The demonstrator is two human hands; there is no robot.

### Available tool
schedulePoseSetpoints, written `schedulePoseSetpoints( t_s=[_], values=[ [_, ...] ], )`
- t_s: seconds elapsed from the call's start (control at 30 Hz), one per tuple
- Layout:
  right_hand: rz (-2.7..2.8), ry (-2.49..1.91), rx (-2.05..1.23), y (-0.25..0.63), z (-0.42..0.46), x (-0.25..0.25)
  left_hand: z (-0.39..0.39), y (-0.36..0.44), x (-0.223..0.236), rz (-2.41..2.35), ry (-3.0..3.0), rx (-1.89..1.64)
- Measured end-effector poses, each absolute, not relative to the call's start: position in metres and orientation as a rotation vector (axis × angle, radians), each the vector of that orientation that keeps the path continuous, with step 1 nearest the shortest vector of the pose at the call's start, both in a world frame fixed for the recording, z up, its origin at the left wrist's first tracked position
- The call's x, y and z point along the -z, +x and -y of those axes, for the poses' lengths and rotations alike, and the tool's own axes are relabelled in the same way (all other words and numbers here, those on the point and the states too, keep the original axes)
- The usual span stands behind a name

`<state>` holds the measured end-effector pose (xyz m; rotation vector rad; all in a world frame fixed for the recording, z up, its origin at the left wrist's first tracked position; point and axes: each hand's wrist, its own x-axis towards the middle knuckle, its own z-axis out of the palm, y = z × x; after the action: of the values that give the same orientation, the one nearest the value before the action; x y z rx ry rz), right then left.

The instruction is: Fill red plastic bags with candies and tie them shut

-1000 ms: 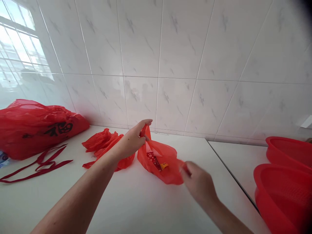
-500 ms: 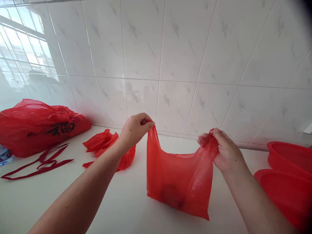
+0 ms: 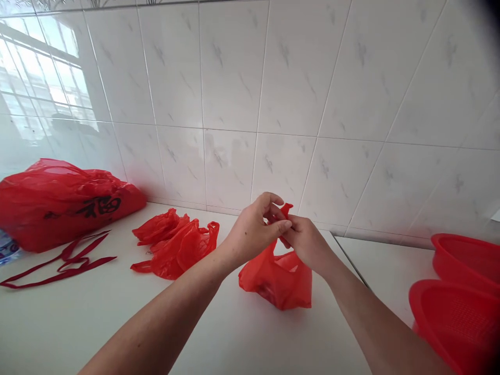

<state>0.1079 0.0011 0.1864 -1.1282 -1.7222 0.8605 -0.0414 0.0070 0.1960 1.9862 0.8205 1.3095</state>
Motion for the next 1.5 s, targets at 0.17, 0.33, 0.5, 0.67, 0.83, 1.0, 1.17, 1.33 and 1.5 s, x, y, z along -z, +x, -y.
schedulePoseSetpoints(
  t_s=[0.17, 0.33, 0.5, 0.67, 0.83, 1.0, 1.17, 1.33, 1.5],
  values=[
    [1.533, -1.118, -1.051, 0.101, -0.017, -0.176, -0.015, -0.043, -0.171, -0.914, 2.246, -1.31],
    [1.433, -1.075, -1.161, 0.102, -0.024, -0.157, -0.026, -0.043, -0.155, -0.978, 2.272, -1.234],
    [1.427, -1.047, -1.315, 0.118, -0.029, -0.135, -0.046, -0.045, -0.134, -1.071, 2.172, -1.111],
    [1.46, -0.91, -1.479, 0.138, -0.026, -0.122, -0.062, -0.051, -0.113, -1.176, 1.95, -1.056],
    [1.559, -1.074, -1.292, 0.14, -0.027, -0.113, -0.062, -0.052, -0.108, -1.089, 1.899, -0.946],
    [1.616, -1.508, -0.651, 0.132, -0.035, -0.102, -0.049, -0.049, -0.112, -1.096, 1.939, -0.902],
    [1.669, -1.396, -0.875, 0.133, -0.032, -0.104, -0.042, -0.051, -0.117, -1.159, 2.064, -0.884],
    [1.719, -1.434, -0.628, 0.165, -0.036, -0.08, -0.031, -0.081, -0.126, -1.175, 2.269, -0.78],
    [1.736, -1.605, -0.27, 0.198, -0.045, -0.033, -0.006, -0.121, -0.127, -1.297, 2.283, -0.303]
  ],
)
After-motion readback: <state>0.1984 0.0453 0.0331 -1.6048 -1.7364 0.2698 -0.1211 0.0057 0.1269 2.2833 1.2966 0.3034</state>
